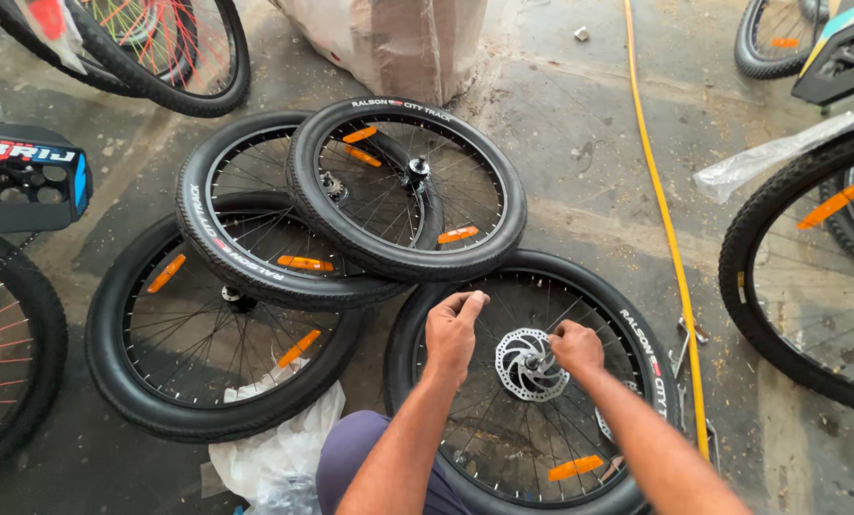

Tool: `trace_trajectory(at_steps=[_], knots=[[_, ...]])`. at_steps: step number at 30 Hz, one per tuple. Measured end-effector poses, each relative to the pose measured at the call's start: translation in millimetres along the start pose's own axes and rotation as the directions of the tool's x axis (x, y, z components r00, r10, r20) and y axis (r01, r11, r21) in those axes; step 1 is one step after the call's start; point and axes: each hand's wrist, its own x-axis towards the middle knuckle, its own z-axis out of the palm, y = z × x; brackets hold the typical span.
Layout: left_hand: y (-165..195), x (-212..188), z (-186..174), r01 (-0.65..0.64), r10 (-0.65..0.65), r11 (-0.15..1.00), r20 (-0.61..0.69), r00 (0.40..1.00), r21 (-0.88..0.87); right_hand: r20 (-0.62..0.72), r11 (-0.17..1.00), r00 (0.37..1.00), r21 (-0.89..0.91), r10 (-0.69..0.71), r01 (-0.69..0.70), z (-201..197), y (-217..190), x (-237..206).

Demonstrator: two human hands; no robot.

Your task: The person sits on the floor with a bicycle wheel and threads a disc brake rotor onto the wheel hub by hand, turning it repeatedly to seat it. He briefly reaches into containers of parts, then continues threading the rotor and finally picks up a small tool to work on the rotor bolts.

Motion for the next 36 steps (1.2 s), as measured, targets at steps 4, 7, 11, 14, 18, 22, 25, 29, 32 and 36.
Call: trace_trajectory(at_steps=[4, 7, 11, 14, 18, 22, 25, 29, 32, 36], knots=[[-4, 3, 0, 0.028, -0.028, 0.999, 0.011, 1.0, -0.028, 0.136, 0.908, 0.917, -0.147, -0.374, 0.392, -18, 15, -11], [-6, 3, 2, 0.005, -0.005, 1.0, 0.007, 1.0, -0.014, 0.139, 0.786, 0.823, -0.246, -0.551, 0.568, -33, 19, -14], [-5, 2, 5, -0.027, 0.027, 0.999, 0.01, 1.0, -0.024, 0.202, 0.675, 0.732, -0.287, -0.651, 0.68, -37, 11, -17], [-4, 2, 7, 0.001, -0.001, 1.0, 0.007, 1.0, -0.006, 0.149, 0.851, 0.891, -0.264, -0.429, 0.454, -22, -1, -22], [-4, 3, 9, -0.012, 0.013, 0.998, 0.022, 1.0, -0.06, -0.024, 0.999, 0.999, -0.012, -0.046, 0.045, 2, -13, -21], [-4, 0, 3, -0.014, 0.015, 0.998, 0.02, 1.0, -0.058, 0.089, 0.986, 0.983, -0.006, -0.163, 0.164, 1, 4, -18], [-3, -2, -2, -0.002, 0.003, 0.998, 0.018, 1.0, -0.056, 0.101, 0.739, 0.74, -0.058, -0.665, 0.672, -13, 24, -21], [-3, -7, -2, -0.007, 0.009, 0.998, 0.029, 1.0, -0.064, 0.333, 0.644, 0.68, -0.228, -0.654, 0.731, -27, 23, -20], [-3, -8, -1, -0.002, 0.004, 0.998, 0.03, 1.0, -0.07, 0.286, 0.676, 0.745, -0.312, -0.603, 0.667, -24, 3, -24], [-5, -8, 0, -0.007, 0.008, 0.998, 0.013, 1.0, -0.063, 0.115, 0.957, 0.988, -0.261, -0.1, 0.127, -13, -23, -27]])
